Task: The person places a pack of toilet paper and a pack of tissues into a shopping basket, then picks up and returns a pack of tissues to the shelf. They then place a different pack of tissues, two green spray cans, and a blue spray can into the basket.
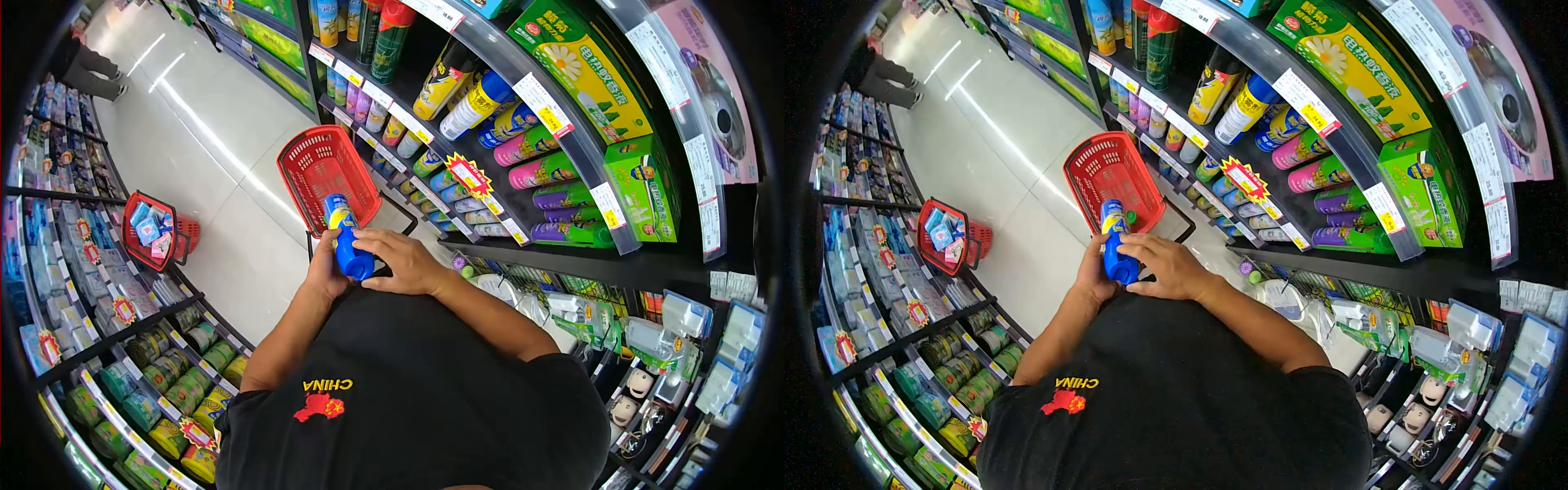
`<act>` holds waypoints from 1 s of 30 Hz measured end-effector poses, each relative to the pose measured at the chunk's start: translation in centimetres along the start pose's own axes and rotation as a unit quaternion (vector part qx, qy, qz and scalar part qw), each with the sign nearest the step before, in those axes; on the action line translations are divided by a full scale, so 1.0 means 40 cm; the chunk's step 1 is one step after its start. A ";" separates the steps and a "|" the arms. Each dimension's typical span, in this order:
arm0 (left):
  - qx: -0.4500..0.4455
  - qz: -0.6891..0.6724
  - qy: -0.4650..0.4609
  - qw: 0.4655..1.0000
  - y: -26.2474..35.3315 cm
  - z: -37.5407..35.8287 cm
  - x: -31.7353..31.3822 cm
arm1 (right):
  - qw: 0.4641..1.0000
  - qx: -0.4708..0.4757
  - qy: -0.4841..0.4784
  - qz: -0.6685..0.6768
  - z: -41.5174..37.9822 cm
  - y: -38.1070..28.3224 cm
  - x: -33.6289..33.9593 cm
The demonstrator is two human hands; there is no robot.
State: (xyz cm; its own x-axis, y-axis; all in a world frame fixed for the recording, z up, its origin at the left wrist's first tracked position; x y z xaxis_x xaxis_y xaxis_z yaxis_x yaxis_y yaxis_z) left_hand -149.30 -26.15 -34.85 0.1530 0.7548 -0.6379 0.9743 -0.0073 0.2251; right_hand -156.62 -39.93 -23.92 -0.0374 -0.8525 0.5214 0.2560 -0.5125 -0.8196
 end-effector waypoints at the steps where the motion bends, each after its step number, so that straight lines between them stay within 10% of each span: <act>1: -0.013 -0.013 0.007 1.000 0.005 0.014 0.023 | 1.000 -0.003 -0.017 0.004 0.000 0.020 0.007; 7: -0.035 -0.026 0.089 0.995 0.009 0.035 0.122 | 0.915 -0.240 0.223 -0.235 -0.090 0.309 0.283; 13: -0.039 -0.089 0.072 0.993 -0.023 0.081 0.208 | 0.778 -0.538 0.007 -0.325 -0.286 0.468 0.420; 30: 0.076 0.025 0.137 0.987 0.091 0.379 0.385 | 0.755 -0.607 -0.111 -0.222 -0.336 0.561 0.440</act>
State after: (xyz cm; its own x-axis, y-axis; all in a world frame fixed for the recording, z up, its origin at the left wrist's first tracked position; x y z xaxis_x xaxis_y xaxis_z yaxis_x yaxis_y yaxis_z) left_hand -140.89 -24.49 -55.01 0.1717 0.9002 -0.4002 0.9833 -0.1318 0.1253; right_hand -164.52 -67.81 -36.35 0.3379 -0.5996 0.7255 -0.8129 -0.5744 -0.0961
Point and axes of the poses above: each hand's wrist, its own z-axis towards the middle knuckle, its own x-axis out of the back of the hand, y = z × x, the point moved 4 cm from there along z, towards the middle knuckle, and after that the axes turned 10 degrees about z, right-handed, at the moved point
